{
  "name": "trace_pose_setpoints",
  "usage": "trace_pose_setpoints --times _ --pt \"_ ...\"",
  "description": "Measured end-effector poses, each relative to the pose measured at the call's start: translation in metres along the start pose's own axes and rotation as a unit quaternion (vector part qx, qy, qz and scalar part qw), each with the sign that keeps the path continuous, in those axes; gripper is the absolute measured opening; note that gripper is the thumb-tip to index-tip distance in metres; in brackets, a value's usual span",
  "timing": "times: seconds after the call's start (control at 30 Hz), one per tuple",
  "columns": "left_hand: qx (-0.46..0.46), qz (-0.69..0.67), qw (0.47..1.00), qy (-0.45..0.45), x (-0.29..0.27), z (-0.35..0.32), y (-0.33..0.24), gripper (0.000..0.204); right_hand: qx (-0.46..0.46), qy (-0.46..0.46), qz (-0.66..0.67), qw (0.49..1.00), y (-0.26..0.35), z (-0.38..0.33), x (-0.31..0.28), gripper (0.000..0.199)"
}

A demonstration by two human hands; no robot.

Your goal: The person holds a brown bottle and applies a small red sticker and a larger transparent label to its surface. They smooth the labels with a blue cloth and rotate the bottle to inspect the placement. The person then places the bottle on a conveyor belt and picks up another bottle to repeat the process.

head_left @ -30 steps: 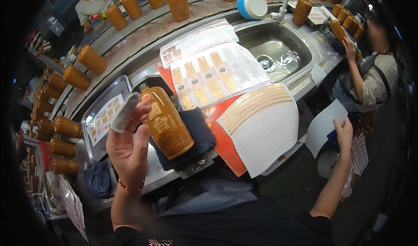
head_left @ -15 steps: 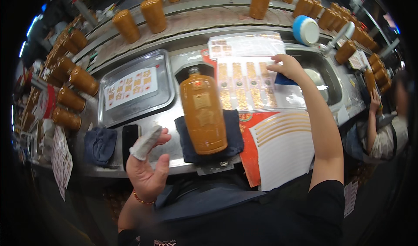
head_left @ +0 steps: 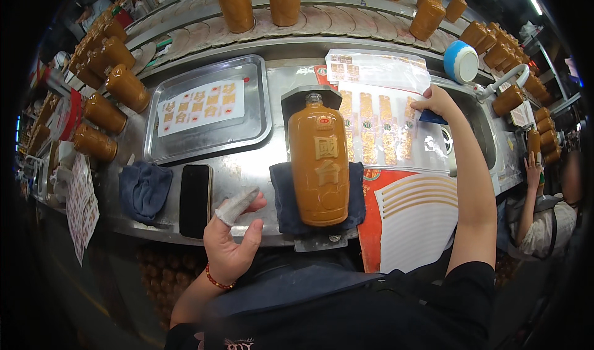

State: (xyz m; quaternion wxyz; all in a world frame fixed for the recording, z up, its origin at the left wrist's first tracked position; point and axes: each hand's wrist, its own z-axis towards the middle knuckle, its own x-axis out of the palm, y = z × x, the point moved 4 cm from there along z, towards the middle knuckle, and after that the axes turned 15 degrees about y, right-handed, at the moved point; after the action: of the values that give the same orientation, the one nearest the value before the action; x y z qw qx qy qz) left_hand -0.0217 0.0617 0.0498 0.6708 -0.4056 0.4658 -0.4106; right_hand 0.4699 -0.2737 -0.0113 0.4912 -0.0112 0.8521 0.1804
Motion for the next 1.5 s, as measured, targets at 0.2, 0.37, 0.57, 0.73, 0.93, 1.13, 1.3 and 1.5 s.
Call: trace_pose_setpoints --times 0.2,0.37,0.57,0.73,0.93,1.13,1.3,1.5 --pt "0.001 -0.011 1.0 -0.006 0.0 -0.006 0.004 0.041 -0.079 -0.009 0.068 0.994 -0.011 0.003 -0.003 0.056" --pt "0.01 0.014 1.0 0.019 0.002 -0.009 -0.002 0.039 -0.088 0.037 0.096 0.991 -0.014 0.008 -0.009 0.034" --pt "0.011 0.024 0.999 0.019 -0.002 -0.012 -0.004 0.039 -0.131 -0.078 -0.062 0.986 0.008 -0.011 -0.018 0.022" --pt "0.044 0.063 0.994 0.074 0.007 -0.001 -0.011 0.04 -0.213 -0.18 -0.184 0.942 0.045 -0.078 -0.022 0.016" --pt "0.036 0.155 0.985 0.069 0.024 0.018 -0.015 0.08 -0.304 -0.091 -0.007 0.948 0.126 -0.209 -0.022 0.014" --pt "0.182 0.072 0.977 0.083 0.038 0.039 -0.031 0.084 -0.384 0.038 0.12 0.915 0.175 -0.321 -0.001 0.011" --pt "0.158 -0.08 0.945 0.276 0.054 0.065 -0.068 0.084 -0.485 0.071 0.197 0.849 0.203 -0.359 0.008 0.016" --pt "-0.082 -0.173 0.937 0.293 0.043 0.041 -0.044 0.065 -0.394 0.05 0.384 0.834 0.181 -0.347 0.051 0.011"
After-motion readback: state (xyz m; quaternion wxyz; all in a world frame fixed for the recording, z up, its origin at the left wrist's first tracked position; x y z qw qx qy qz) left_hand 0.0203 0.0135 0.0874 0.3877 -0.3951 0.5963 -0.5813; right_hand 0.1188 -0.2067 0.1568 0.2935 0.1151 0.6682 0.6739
